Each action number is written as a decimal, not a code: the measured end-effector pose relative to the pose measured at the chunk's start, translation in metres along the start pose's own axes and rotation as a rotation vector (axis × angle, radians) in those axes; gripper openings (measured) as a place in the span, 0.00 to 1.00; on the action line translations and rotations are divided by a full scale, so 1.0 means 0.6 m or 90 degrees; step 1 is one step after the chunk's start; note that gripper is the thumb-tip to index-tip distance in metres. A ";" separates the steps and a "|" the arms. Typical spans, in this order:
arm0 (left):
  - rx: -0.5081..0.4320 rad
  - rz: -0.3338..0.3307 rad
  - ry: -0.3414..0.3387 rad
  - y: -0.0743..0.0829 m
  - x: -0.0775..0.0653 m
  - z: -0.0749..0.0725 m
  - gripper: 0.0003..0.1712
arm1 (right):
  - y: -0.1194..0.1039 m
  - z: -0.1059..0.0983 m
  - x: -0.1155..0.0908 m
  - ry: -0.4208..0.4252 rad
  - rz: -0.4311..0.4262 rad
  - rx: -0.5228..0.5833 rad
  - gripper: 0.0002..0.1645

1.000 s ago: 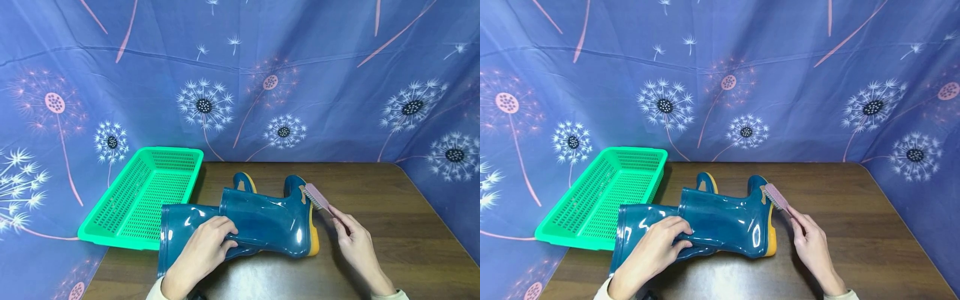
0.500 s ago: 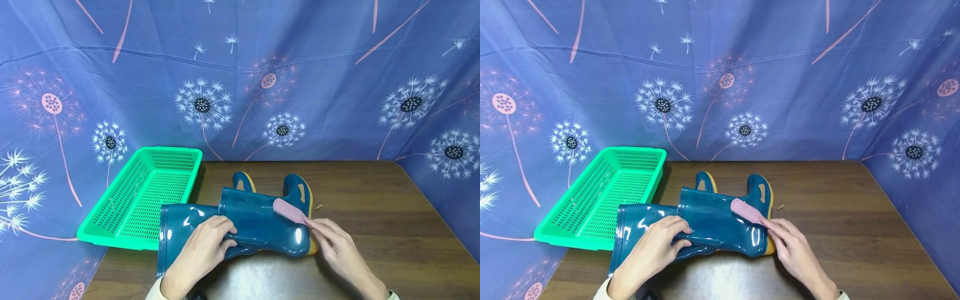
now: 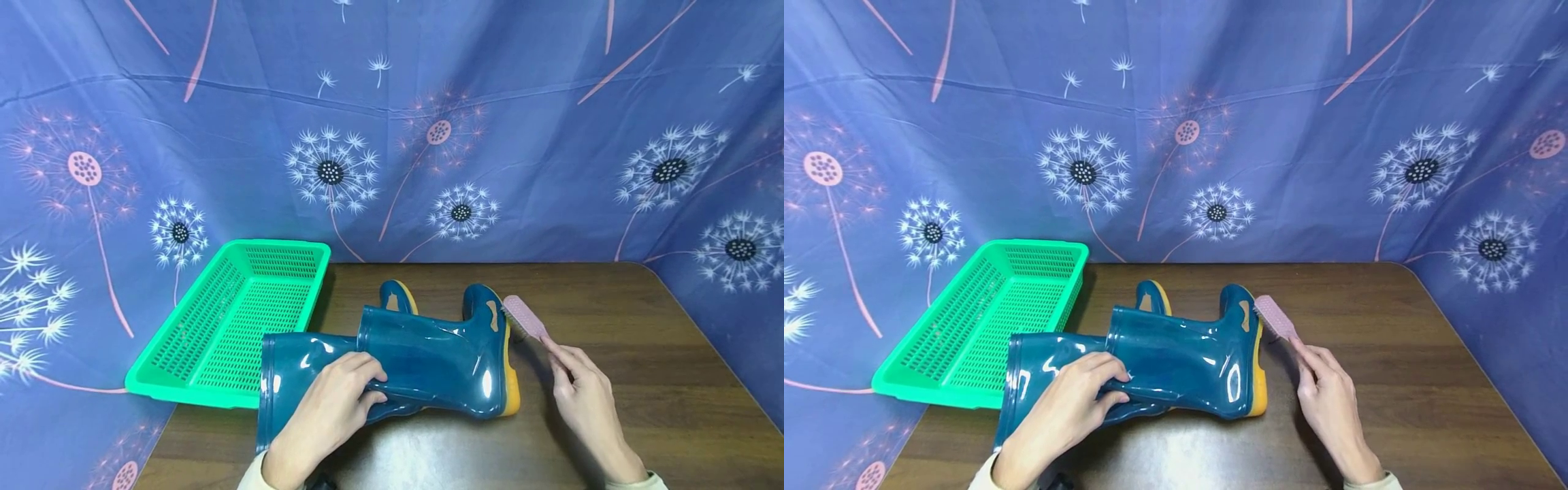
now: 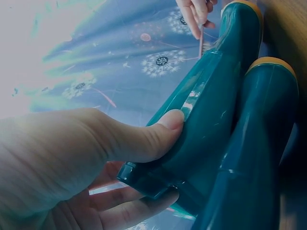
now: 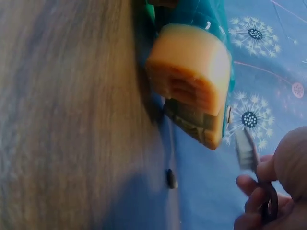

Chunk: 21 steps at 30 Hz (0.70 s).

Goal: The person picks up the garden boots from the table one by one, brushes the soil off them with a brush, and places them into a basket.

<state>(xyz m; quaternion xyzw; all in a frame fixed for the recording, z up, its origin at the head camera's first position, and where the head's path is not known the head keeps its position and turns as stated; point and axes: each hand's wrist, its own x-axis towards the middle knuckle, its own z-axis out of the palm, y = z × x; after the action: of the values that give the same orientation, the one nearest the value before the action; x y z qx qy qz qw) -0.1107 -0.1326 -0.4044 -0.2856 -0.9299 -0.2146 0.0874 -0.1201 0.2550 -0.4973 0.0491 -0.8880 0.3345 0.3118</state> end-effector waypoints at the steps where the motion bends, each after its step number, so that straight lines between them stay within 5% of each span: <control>1: 0.001 0.000 -0.001 0.000 0.000 0.000 0.15 | -0.004 0.000 -0.001 -0.008 -0.015 0.009 0.27; 6: 0.005 0.001 0.000 0.001 0.001 0.001 0.14 | -0.037 0.004 -0.006 -0.119 -0.139 0.085 0.35; 10: 0.003 0.001 0.000 0.000 0.001 0.000 0.13 | -0.047 0.006 -0.010 -0.187 -0.158 0.085 0.36; 21: 0.000 0.001 -0.005 0.001 -0.001 -0.002 0.14 | 0.049 -0.028 0.013 -0.116 -0.137 0.050 0.34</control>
<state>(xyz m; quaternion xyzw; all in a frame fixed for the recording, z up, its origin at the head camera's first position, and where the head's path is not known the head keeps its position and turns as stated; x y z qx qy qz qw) -0.1100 -0.1330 -0.4031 -0.2871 -0.9301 -0.2133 0.0839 -0.1262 0.2892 -0.4992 0.1862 -0.8886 0.3276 0.2614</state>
